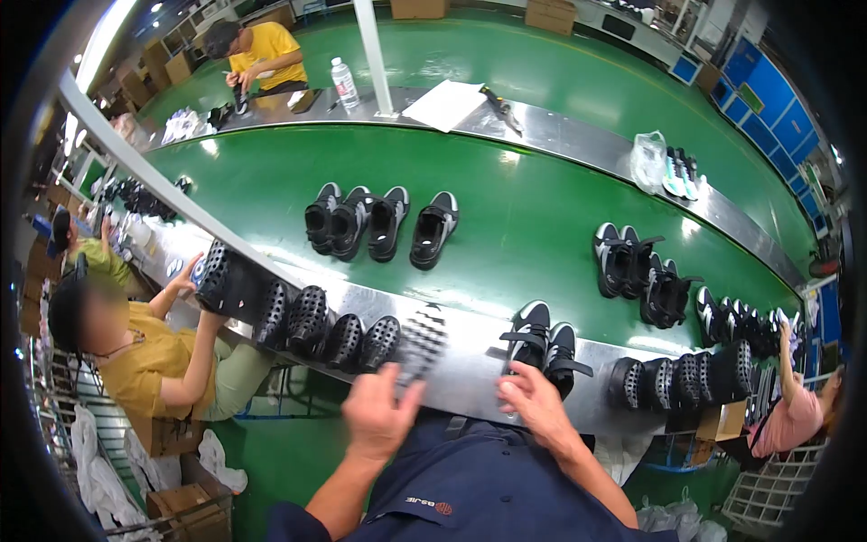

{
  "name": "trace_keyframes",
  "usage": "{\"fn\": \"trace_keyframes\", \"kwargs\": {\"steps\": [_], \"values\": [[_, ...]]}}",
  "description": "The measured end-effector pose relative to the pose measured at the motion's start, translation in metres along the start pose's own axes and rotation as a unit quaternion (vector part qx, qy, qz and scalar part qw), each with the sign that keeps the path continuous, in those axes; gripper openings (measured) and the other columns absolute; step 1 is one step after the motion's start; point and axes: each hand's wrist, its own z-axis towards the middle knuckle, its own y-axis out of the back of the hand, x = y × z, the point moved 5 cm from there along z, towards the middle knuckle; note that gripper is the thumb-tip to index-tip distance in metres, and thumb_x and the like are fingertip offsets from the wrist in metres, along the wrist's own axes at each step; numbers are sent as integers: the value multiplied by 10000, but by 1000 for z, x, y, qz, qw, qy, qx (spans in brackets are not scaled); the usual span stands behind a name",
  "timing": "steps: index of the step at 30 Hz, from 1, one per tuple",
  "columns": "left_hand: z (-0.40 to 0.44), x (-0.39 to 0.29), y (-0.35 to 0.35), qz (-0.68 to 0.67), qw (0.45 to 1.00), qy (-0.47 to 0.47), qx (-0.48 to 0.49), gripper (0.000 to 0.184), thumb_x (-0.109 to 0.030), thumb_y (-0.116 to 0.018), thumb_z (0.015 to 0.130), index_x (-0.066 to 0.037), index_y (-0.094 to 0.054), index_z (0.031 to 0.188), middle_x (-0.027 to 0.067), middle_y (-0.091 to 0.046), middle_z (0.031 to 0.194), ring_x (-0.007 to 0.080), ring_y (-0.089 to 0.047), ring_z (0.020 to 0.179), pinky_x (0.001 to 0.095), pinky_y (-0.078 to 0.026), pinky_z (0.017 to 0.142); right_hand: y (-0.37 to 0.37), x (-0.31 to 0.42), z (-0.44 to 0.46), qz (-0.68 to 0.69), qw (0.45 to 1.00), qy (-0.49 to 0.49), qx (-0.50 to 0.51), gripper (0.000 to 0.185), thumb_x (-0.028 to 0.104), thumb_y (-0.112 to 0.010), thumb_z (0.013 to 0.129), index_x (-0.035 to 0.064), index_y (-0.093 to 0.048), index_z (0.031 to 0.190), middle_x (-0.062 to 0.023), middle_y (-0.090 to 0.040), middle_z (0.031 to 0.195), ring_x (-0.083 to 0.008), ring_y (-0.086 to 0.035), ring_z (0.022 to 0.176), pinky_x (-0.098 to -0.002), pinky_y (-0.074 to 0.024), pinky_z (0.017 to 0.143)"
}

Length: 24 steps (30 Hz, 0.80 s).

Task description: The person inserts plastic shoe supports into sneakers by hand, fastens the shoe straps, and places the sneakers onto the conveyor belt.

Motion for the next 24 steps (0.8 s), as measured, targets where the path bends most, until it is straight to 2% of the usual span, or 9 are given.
{"fn": "trace_keyframes", "kwargs": {"steps": [4, 6, 10, 12, 14, 17, 20, 21, 24], "values": [[14, -84, -49, -214, 956, -161, 122, 395, -281, -838, 825, -19, -683, 1076, 105, -589, 804, 301, -604, 723, 401, -498, 604, -19, -14, 13, 208, 978, 18, 5, 444, 213, -708, 999, 11, -553, 1362, -80, -672, 1194, -165, -654, 1072, -315, -559, 879], [23, -79, -62, -286, 946, -94, 120, 427, -278, -823, 837, -13, -667, 1133, 131, -609, 867, 318, -608, 789, 420, -515, 698, -1, -5, -8, 252, 965, -61, 27, 354, 178, -691, 986, 28, -600, 1293, -66, -674, 1149, -145, -659, 1000, -295, -550, 853], [31, -79, -134, -518, 799, 154, 263, 304, -152, -763, 902, -2, -692, 1157, 56, -696, 1052, 181, -647, 962, 322, -537, 858, 5, -31, -19, 33, 983, -90, 158, 494, 297, -687, 984, -22, -577, 1344, -106, -706, 1118, -175, -704, 960, -325, -564, 832], [23, -79, -155, -543, 736, 200, 352, 164, -62, -702, 934, 3, -716, 1084, 43, -711, 1054, 136, -641, 974, 296, -528, 875, 13, -9, -28, -178, 982, 53, 9, 596, 411, -670, 987, -48, -563, 1352, -167, -714, 1094, -246, -710, 945, -384, -554, 846], [12, -75, -171, -508, 752, 261, 328, 98, -23, -678, 936, -1, -729, 1016, 21, -706, 952, 105, -634, 904, 278, -526, 830, 24, 16, -57, -425, 896, 92, -88, 711, 555, -684, 940, -68, -598, 1273, -301, -704, 1013, -429, -702, 953, -485, -547, 856], [-9, -78, -193, -508, 745, 305, 306, 104, -46, -683, 924, -15, -734, 1008, 37, -716, 941, 120, -640, 813, 290, -522, 745, 27, 7, -67, -458, 882, 70, -91, 597, 499, -718, 929, -62, -611, 1101, -282, -707, 856, -467, -706, 839, -535, -552, 763], [-14, -77, -209, -402, 854, 206, 259, 98, -40, -688, 902, -16, -727, 988, 91, -713, 944, 199, -655, 780, 341, -530, 738, 45, -14, -64, -438, 889, 75, -110, 481, 426, -724, 937, -39, -603, 944, -279, -687, 767, -494, -693, 764, -567, -548, 704], [0, -86, -195, -301, 922, 62, 237, 156, -71, -750, 852, -28, -716, 998, 134, -686, 999, 287, -655, 884, 392, -539, 803, 53, -20, -65, -447, 883, 79, -118, 456, 400, -722, 942, -40, -601, 918, -282, -681, 750, -500, -688, 748, -571, -545, 692], [24, -109, -197, -231, 918, -228, 229, 303, -112, -813, 795, -13, -712, 1062, 121, -671, 1068, 314, -644, 993, 398, -541, 873, 63, -16, -65, -486, 864, 45, -120, 393, 328, -709, 948, -52, -625, 888, -301, -693, 789, -498, -695, 781, -574, -546, 716]]}}
